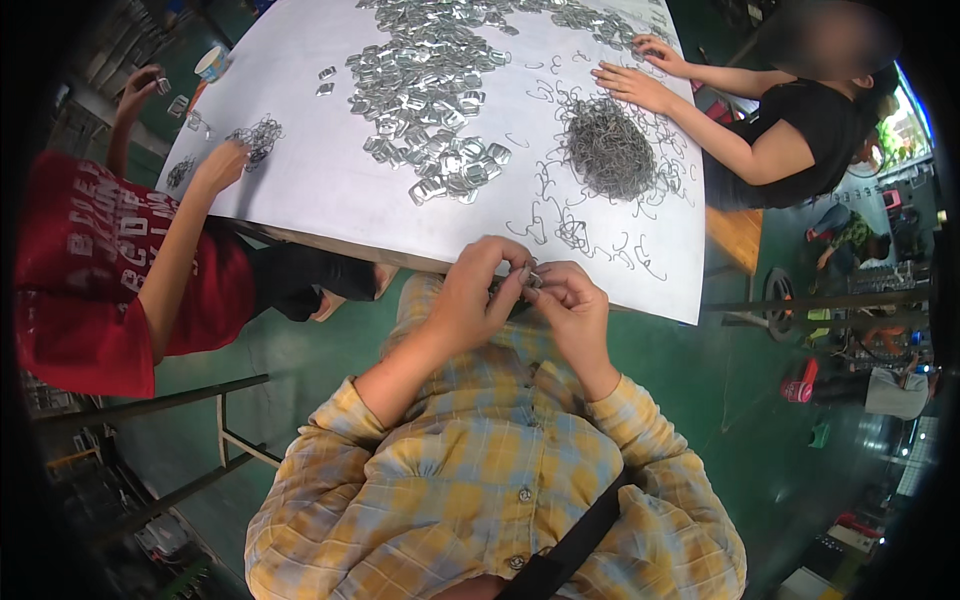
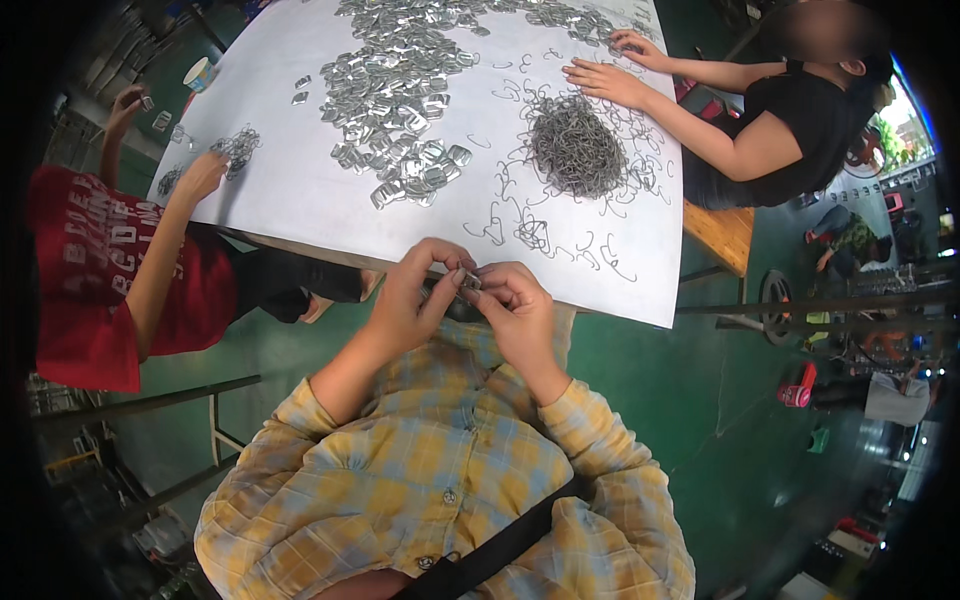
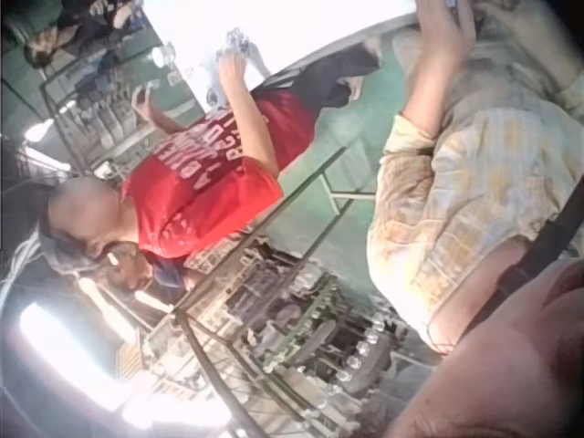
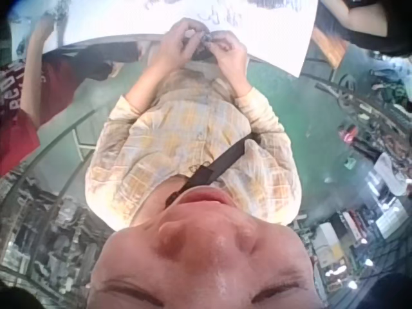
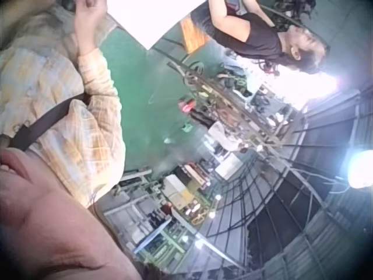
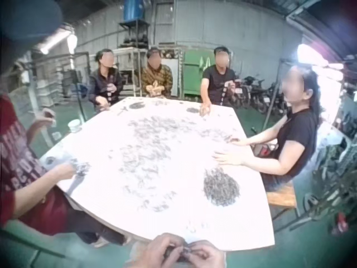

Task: The person sorts and connects small metal tags from a pile on a table, eventually lifting a long string of the connected tags.

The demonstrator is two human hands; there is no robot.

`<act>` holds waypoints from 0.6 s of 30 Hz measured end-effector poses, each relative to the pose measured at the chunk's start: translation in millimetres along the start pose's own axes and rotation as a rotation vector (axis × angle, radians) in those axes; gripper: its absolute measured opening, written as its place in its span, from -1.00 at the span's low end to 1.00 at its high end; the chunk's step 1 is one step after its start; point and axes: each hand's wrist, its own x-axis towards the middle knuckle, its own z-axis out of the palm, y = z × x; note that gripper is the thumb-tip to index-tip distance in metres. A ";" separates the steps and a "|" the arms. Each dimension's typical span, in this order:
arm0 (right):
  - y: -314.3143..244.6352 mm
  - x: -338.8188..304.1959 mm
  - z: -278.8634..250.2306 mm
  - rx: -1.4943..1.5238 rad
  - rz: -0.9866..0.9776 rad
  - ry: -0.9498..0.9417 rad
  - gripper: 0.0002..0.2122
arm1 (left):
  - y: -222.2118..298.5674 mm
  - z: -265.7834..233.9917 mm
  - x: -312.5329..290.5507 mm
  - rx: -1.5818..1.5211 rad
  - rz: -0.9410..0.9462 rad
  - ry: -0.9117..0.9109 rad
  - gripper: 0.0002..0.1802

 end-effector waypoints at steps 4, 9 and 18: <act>1.8 6.9 -7.5 -0.348 -0.186 -0.025 -0.92 | 1.1 -2.2 -5.3 0.035 0.034 0.015 -0.85; 15.0 52.4 -16.4 -0.693 -0.358 0.028 -0.86 | -5.7 -0.3 -13.3 0.018 0.150 0.004 -0.80; 53.8 137.8 21.5 -1.284 -0.613 -0.200 -0.74 | -2.1 0.8 -15.3 0.099 0.230 -0.039 -0.78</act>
